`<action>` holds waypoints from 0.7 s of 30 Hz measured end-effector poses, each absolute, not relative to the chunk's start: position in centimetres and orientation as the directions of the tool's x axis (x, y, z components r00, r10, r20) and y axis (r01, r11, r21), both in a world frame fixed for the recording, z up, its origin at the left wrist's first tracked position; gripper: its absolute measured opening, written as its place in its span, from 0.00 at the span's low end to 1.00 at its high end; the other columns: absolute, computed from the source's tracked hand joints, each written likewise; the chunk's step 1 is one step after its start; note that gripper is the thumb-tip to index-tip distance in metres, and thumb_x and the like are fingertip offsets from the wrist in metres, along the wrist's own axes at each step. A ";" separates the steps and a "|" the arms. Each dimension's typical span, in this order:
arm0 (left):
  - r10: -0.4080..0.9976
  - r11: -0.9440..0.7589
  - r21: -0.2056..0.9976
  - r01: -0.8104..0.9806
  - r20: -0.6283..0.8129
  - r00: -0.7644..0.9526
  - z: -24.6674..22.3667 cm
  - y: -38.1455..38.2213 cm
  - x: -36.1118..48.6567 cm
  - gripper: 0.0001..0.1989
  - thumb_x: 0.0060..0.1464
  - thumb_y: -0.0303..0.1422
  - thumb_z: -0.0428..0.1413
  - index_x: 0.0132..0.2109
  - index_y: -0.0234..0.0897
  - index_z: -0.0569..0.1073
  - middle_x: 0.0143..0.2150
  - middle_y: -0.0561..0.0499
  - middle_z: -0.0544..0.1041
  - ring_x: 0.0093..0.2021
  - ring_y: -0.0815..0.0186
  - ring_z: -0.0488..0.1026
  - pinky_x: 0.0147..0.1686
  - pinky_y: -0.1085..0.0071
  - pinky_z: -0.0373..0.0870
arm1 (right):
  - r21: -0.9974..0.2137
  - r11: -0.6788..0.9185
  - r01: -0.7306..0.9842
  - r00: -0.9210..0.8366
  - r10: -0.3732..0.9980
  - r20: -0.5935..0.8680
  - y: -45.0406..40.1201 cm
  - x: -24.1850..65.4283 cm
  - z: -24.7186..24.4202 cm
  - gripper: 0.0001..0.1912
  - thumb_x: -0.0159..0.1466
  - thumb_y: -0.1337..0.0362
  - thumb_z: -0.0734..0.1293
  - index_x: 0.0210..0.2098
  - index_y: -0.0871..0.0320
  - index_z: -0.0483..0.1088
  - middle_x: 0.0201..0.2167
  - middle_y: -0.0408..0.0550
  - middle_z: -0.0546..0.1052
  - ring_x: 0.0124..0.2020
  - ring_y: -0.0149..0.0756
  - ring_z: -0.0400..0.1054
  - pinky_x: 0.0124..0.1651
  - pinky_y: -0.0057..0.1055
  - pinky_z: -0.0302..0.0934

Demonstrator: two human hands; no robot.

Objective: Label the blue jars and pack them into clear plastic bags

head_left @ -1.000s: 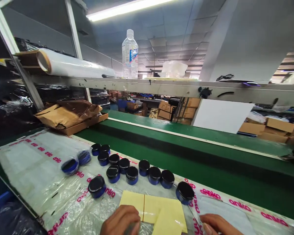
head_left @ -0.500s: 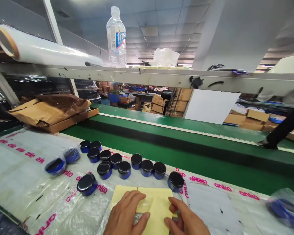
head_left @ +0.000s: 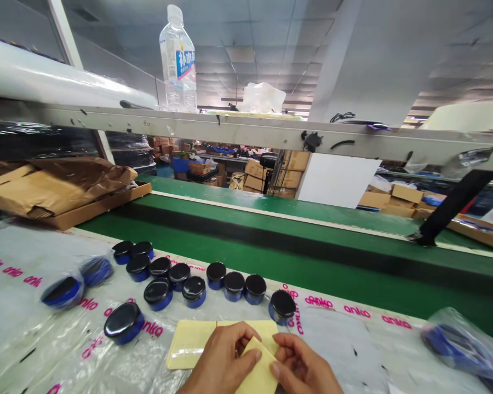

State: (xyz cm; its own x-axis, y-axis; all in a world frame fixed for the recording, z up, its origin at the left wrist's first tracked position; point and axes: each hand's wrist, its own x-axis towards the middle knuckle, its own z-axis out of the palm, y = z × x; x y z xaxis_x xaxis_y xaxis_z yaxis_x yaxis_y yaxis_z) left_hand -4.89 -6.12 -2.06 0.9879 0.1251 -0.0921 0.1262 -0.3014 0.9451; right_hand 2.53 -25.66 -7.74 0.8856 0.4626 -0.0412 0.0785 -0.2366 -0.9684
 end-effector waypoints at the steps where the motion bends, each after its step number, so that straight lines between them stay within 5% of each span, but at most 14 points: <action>1: 0.130 -0.279 0.952 0.128 -0.095 0.987 -2.0 -6.2 -4.8 0.11 0.53 0.37 0.57 0.40 0.35 0.77 0.32 0.51 0.76 0.34 0.62 0.71 0.32 0.71 0.62 | -0.937 -0.314 0.155 0.911 0.412 0.012 -25.9 3.0 -7.0 0.25 0.59 0.48 0.67 0.50 0.57 0.73 0.39 0.51 0.78 0.39 0.43 0.73 0.43 0.37 0.68; 5: 0.153 -0.245 0.962 0.124 -0.088 0.984 -2.1 -6.6 -4.6 0.11 0.51 0.35 0.56 0.40 0.34 0.77 0.32 0.52 0.75 0.34 0.63 0.69 0.34 0.71 0.62 | -0.681 -0.619 0.391 0.920 0.286 0.269 -25.7 5.3 -4.2 0.31 0.63 0.47 0.65 0.62 0.51 0.65 0.60 0.52 0.72 0.60 0.52 0.66 0.58 0.48 0.64; 8: 0.148 -0.267 0.957 0.113 -0.075 0.986 -2.2 -7.0 -4.5 0.11 0.51 0.34 0.56 0.40 0.34 0.77 0.31 0.53 0.74 0.33 0.64 0.68 0.33 0.71 0.60 | -0.583 -0.696 0.420 0.908 0.325 0.266 -24.6 6.6 -3.5 0.33 0.63 0.49 0.66 0.64 0.59 0.63 0.60 0.57 0.71 0.61 0.55 0.65 0.59 0.52 0.65; 21: 0.125 -0.252 0.965 0.079 -0.048 0.991 -2.5 -8.7 -3.3 0.11 0.48 0.32 0.56 0.39 0.35 0.78 0.31 0.54 0.74 0.32 0.65 0.67 0.33 0.72 0.58 | -0.644 -0.658 0.391 0.887 0.456 0.073 -28.2 8.0 -3.7 0.35 0.62 0.55 0.62 0.67 0.60 0.60 0.62 0.57 0.70 0.62 0.50 0.65 0.64 0.50 0.60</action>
